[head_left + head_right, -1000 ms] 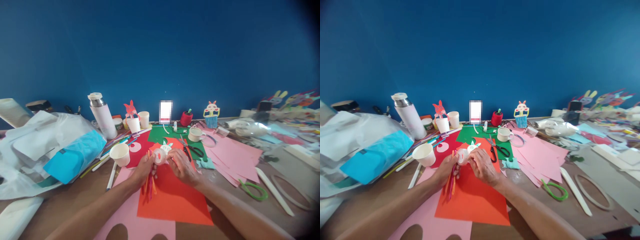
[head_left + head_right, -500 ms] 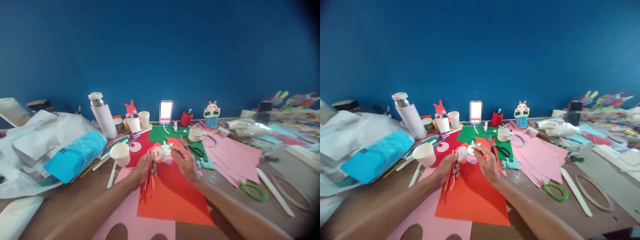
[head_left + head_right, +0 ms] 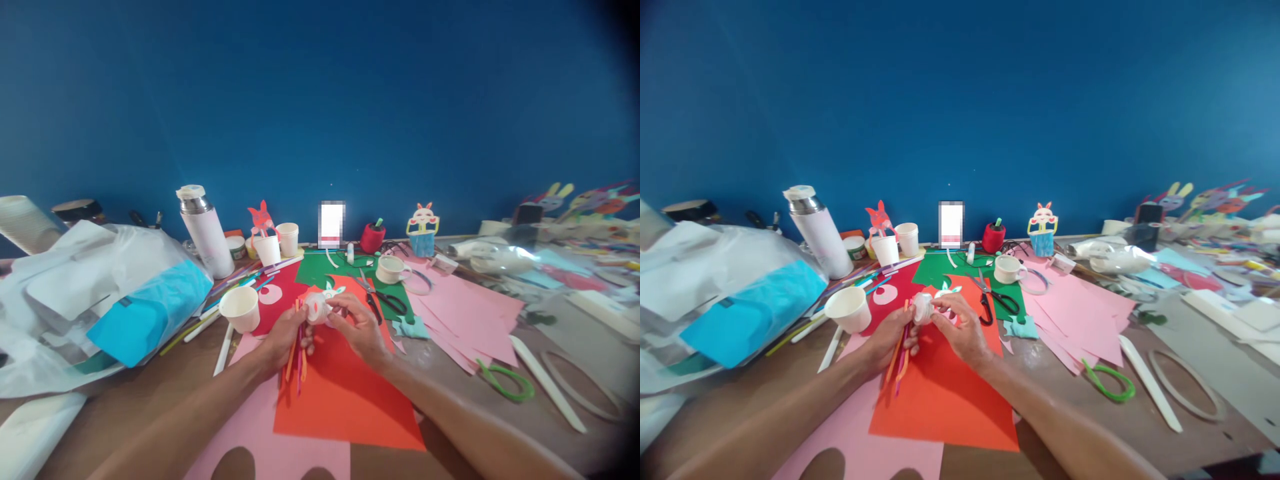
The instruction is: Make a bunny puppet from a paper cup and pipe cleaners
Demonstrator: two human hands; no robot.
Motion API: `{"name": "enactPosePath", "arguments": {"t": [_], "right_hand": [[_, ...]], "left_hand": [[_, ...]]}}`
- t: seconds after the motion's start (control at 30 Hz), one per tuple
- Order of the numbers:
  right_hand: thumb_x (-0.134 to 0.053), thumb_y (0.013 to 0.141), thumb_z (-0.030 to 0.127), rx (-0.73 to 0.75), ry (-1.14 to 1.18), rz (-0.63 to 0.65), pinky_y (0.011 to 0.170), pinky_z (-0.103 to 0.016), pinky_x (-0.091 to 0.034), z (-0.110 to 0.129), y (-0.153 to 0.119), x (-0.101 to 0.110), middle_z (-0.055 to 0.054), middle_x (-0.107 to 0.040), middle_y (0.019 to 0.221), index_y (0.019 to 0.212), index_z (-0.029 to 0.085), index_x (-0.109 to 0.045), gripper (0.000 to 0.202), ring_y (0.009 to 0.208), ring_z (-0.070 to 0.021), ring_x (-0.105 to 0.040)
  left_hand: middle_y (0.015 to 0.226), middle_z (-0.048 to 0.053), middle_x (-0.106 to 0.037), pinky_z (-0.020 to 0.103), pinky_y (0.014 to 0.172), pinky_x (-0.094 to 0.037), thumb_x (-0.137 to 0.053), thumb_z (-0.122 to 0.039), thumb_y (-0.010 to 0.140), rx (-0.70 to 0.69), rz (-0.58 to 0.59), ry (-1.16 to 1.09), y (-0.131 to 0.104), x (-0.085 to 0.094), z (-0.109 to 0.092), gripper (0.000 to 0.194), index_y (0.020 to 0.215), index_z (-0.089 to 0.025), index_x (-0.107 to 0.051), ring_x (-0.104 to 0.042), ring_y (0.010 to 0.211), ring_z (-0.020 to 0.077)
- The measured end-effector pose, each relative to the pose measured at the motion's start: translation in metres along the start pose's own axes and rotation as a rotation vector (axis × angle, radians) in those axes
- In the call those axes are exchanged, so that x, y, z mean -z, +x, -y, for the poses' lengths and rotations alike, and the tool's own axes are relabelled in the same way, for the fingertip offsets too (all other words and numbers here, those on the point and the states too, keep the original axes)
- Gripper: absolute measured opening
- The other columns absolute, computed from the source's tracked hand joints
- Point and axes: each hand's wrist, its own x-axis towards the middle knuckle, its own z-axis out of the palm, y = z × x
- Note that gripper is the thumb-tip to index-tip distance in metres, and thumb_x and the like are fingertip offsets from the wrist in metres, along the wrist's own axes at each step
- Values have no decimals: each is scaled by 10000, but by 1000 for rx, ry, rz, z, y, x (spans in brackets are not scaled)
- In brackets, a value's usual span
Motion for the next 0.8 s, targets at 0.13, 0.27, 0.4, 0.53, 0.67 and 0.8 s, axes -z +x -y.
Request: {"name": "enactPosePath", "arguments": {"t": [0.13,0.27,0.4,0.53,0.67,0.8], "right_hand": [[-567,765,204,11,-21,-48,630,-260,-418,1,0,-2,-27,-560,849,878,220,-622,126,735,-134,-513],[-573,759,211,-3,-7,-70,613,-257,-418,2,1,-4,-27,-561,838,861,219,-627,116,715,-133,-514],[-560,768,215,-9,16,-66,617,-262,-426,2,1,-7,-33,-566,835,849,213,-629,107,709,-134,-521],[-563,761,233,-22,5,-32,624,-261,-438,1,0,-8,-39,-573,883,902,212,-607,149,742,-140,-531],[-574,746,250,-72,11,-15,618,-250,-446,-2,-1,-10,-41,-568,912,931,204,-579,190,738,-135,-535],[-563,753,261,-147,108,-37,588,-236,-449,-5,0,-12,-35,-562,897,902,208,-583,159,708,-127,-539]], "left_hand": [[512,-64,-418,196,370,-400,-469,-481,769,-5,-23,34,0,-2,-1,321,704,-167,-452,-339,354,37],[516,-67,-414,199,370,-402,-459,-484,775,-10,-34,35,-1,-3,0,320,727,-167,-456,-336,352,37],[521,-64,-418,201,379,-410,-456,-486,776,-19,-33,20,-1,-2,0,326,725,-164,-455,-347,361,39],[506,-66,-416,203,378,-408,-475,-480,765,-18,-56,9,-1,-3,-2,322,704,-165,-446,-347,352,41],[495,-72,-410,196,373,-399,-483,-464,765,4,-71,1,-1,-5,-4,305,704,-169,-440,-345,344,40],[489,-69,-407,202,361,-394,-467,-459,777,9,-54,0,0,-4,-3,307,689,-166,-437,-333,338,41]]}}
